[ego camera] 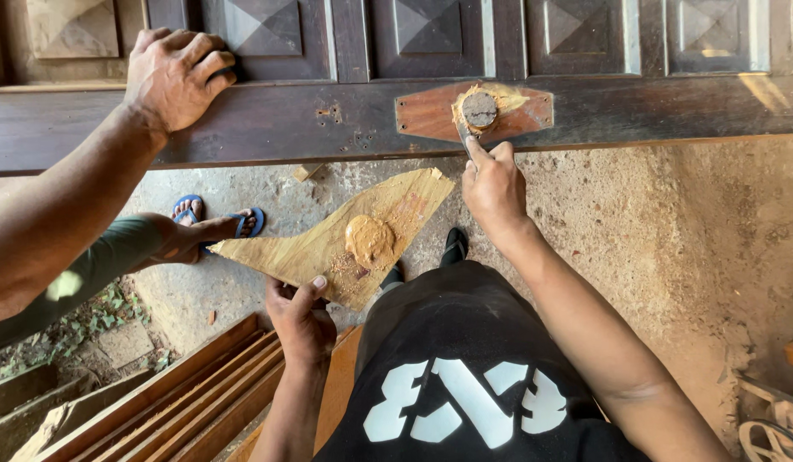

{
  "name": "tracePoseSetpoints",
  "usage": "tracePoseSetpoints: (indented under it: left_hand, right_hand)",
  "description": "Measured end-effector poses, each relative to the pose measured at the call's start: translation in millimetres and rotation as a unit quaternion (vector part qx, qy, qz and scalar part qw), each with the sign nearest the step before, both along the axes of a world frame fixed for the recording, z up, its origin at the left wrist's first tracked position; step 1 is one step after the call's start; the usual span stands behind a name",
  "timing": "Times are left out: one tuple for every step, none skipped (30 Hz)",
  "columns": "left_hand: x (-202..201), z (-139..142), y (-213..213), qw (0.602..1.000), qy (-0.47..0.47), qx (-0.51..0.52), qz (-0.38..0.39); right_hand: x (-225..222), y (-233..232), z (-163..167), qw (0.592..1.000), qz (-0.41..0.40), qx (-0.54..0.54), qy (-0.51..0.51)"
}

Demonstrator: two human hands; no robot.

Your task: The person carries a flat wooden board holding a blob of wood filler and a small spatula across the workshop, then presses and spreads the filler into a hole in a carved wooden door panel, working the putty over the damaged spot.

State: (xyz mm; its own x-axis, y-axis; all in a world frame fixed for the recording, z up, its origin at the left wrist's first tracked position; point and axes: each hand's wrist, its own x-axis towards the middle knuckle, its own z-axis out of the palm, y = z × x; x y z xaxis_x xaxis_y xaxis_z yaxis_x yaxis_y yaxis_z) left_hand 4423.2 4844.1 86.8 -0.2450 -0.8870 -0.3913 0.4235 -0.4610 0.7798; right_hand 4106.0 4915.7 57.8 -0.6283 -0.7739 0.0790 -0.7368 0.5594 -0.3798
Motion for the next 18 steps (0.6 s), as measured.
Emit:
tracePoseSetpoints:
  left_hand:
    - [1.5, -0.4, 0.4, 1.000, -0.007, 0.005, 0.001]
    - [2.5, -1.0, 0.3, 1.000, -0.013, 0.010, 0.001]
    - [3.9, -1.2, 0.8, 1.000, -0.020, 0.015, 0.002]
    - [5.5, -1.4, 1.5, 1.000, -0.018, 0.015, 0.005]
    - [5.7, -2.0, 1.2, 1.000, -0.014, 0.013, 0.006]
    - [5.4, -2.8, 0.8, 1.000, -0.006, 0.008, 0.008]
    - [5.2, -3.3, 0.5, 1.000, -0.005, 0.007, 0.007]
    - [4.6, -3.7, 0.0, 1.000, -0.007, 0.008, 0.006]
    - [4.2, -3.9, -0.5, 1.000, -0.010, 0.009, 0.004]
    - [3.5, -3.9, -1.2, 1.000, -0.008, 0.007, 0.005]
    - [3.0, -3.6, -1.6, 1.000, -0.007, 0.005, 0.004]
    - [2.4, -2.9, -2.0, 1.000, -0.007, 0.004, 0.004]
    - [1.9, -2.1, -2.4, 1.000, -0.006, 0.000, -0.001]
    - [1.8, -1.0, -2.6, 1.000, -0.006, -0.003, -0.005]
    - [2.0, 0.2, -2.8, 1.000, -0.006, -0.006, -0.009]
    - [2.0, 1.3, -2.9, 1.000, -0.012, -0.003, -0.008]
    - [1.9, 2.2, -3.2, 1.000, -0.017, 0.000, -0.006]
    - [1.9, 3.0, -3.2, 1.000, -0.022, 0.004, -0.003]
  right_hand:
    - [1.0, 1.2, -0.5, 1.000, -0.007, 0.014, -0.006]
    - [1.8, 2.4, 0.5, 1.000, 0.000, 0.006, -0.011]
    - [2.7, 4.0, 3.1, 1.000, 0.007, -0.001, -0.017]
    - [4.5, 4.9, 6.4, 1.000, 0.012, -0.010, -0.022]
    - [5.2, 4.9, 10.3, 0.997, -0.003, -0.028, -0.068]
    - [6.1, 4.4, 14.5, 0.993, -0.015, -0.047, -0.112]
    - [7.0, 2.5, 18.1, 0.985, -0.025, -0.065, -0.155]
    - [7.7, -0.1, 21.1, 0.974, -0.058, -0.085, -0.203]
    - [8.8, -3.8, 23.1, 0.958, -0.092, -0.103, -0.250]
    - [10.1, -7.5, 24.1, 0.939, -0.125, -0.121, -0.297]
    - [12.0, -11.0, 24.3, 0.928, -0.134, -0.138, -0.320]
    - [13.7, -14.4, 23.5, 0.915, -0.144, -0.155, -0.344]
    - [15.8, -16.2, 22.3, 0.901, -0.154, -0.171, -0.368]
    - [17.7, -17.2, 20.6, 0.892, -0.165, -0.186, -0.378]
    - [19.7, -16.8, 18.9, 0.882, -0.176, -0.201, -0.389]
    - [21.3, -15.3, 17.3, 0.872, -0.185, -0.217, -0.397]
    - [22.4, -13.0, 16.1, 0.868, -0.190, -0.214, -0.405]
    - [23.3, -9.2, 15.7, 0.864, -0.194, -0.209, -0.415]
